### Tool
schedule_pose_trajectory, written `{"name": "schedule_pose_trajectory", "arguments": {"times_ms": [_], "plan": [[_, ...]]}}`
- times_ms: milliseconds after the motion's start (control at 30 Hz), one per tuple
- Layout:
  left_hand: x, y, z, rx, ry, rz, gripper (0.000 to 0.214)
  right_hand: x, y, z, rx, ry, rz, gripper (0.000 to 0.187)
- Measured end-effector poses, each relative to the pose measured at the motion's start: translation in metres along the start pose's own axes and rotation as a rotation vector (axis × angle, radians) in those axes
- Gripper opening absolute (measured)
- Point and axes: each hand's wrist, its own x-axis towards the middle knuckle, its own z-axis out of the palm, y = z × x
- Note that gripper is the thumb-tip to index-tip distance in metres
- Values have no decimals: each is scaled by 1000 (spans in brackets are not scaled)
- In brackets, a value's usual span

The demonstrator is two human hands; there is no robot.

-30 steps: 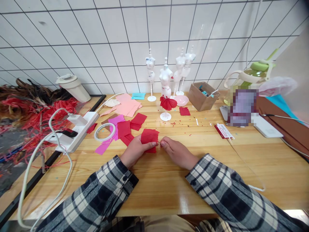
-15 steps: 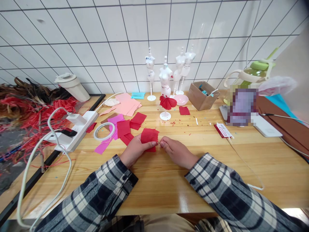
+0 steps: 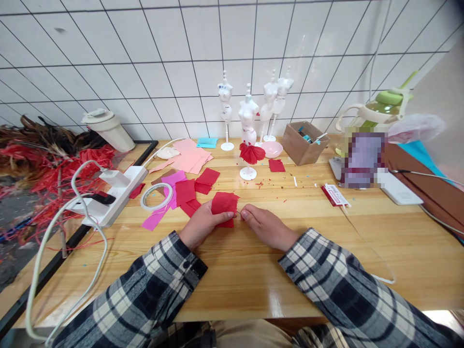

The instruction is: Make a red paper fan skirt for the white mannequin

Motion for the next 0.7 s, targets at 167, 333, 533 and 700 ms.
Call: {"name": "schedule_pose_trajectory", "arguments": {"times_ms": [167, 333, 533, 700], "plan": [[0, 1, 0, 43, -10, 0, 34, 1, 1, -1, 25, -7, -13, 32], [-1, 2, 0, 37, -17, 6, 34, 1, 2, 0, 12, 0, -25, 32], [-1, 2, 0, 22, -19, -5, 31, 1, 3, 1, -18, -7, -23, 32], [0, -1, -1, -67, 41, -18, 25, 1, 2, -2, -9, -25, -30, 32]]}}
